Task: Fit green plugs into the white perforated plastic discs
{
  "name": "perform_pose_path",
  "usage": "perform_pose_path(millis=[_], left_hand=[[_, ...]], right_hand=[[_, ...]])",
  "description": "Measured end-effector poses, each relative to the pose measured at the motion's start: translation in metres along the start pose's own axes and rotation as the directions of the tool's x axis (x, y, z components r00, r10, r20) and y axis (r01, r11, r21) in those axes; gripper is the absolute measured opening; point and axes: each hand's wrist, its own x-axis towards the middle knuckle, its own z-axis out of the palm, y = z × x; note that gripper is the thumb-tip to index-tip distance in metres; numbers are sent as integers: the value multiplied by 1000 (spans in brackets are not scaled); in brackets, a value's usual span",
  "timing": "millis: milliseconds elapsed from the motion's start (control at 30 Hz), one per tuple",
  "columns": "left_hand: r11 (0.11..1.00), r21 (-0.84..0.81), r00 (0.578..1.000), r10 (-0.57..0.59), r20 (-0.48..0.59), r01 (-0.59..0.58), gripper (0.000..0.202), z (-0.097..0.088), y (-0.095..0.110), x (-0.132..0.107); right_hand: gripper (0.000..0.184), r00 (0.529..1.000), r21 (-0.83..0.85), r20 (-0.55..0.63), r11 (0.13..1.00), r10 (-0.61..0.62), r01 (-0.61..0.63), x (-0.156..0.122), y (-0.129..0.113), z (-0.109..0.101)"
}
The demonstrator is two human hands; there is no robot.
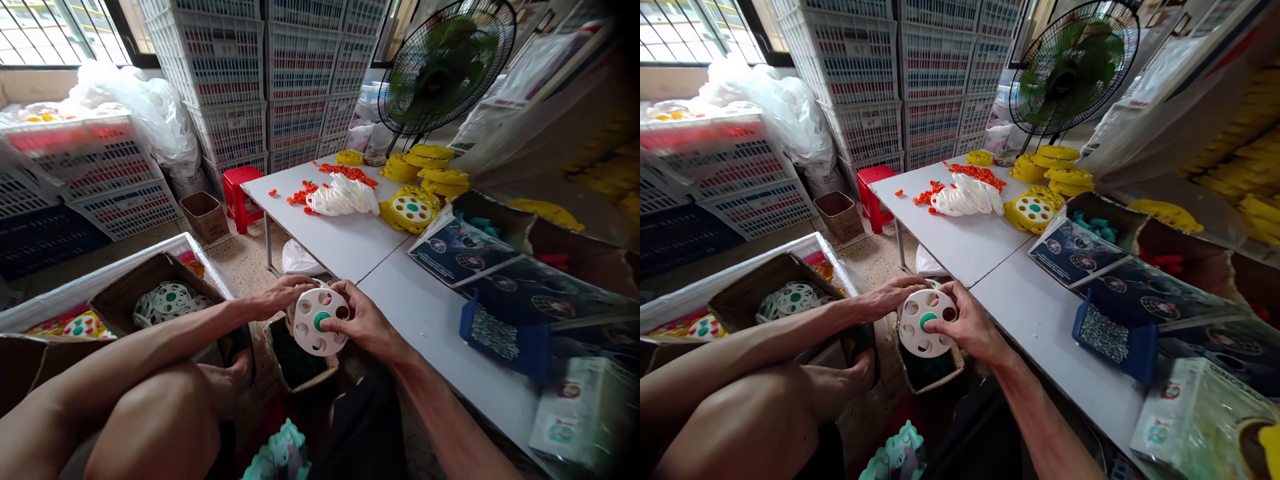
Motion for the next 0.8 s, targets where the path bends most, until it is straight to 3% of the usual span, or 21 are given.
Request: perform_pose_path(millis=[133, 300, 433, 600, 800], left_hand=[[998, -60, 998, 33, 61, -29, 59, -3, 1, -3], [992, -123, 990, 43, 135, -26, 58, -6, -4, -5], [989, -130, 993, 77, 89, -65, 54, -11, -12, -6], [991, -116, 996, 72, 56, -65, 45, -21, -23, -6], [993, -115, 1000, -4, 22, 6, 53, -32, -26, -6]], right_hand=[[52, 998, 204, -59, 979, 12, 0, 1, 4, 0], [54, 982, 310, -187, 949, 7, 52, 6, 11, 6], [54, 966, 422, -254, 905, 56, 59, 12, 17, 11], [48, 966, 595, -221, 803, 136, 23, 20, 22, 16], [48, 949, 622, -271, 782, 160, 46, 32, 26, 26]])
